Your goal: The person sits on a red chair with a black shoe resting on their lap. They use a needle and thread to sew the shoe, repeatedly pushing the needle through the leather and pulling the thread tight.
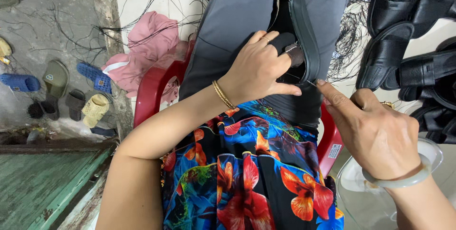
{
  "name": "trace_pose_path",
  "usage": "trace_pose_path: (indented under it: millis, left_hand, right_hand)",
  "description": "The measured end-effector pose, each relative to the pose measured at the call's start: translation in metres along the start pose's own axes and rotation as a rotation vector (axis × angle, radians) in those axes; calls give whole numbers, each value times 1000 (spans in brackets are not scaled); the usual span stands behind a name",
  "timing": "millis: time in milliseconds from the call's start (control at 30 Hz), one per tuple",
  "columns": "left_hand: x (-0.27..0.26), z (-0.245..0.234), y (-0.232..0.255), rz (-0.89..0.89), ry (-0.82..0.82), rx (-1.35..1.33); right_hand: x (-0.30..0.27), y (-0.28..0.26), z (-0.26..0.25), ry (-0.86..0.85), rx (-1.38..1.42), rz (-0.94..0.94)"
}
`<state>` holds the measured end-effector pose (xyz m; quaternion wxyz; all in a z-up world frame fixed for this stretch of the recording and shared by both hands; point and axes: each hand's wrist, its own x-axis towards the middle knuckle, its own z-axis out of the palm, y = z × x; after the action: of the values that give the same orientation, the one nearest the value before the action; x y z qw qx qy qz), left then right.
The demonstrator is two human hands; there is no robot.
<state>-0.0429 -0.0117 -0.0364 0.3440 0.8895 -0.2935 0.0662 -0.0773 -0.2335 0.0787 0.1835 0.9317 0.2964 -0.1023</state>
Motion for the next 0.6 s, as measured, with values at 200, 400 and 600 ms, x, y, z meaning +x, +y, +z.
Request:
trace_pose_path:
  millis: [200,400,600]
  left_hand:
    - [-1,3,0,14,36,8]
    - [0,6,1,9,-5,15]
    - [-5,18,-4,16,-13,-11]
  right_hand:
    - [-1,-4,0,3,-41,22]
    - [0,-5,-4,29,-205,-3]
    - [18,5,2,-173,-7,-46]
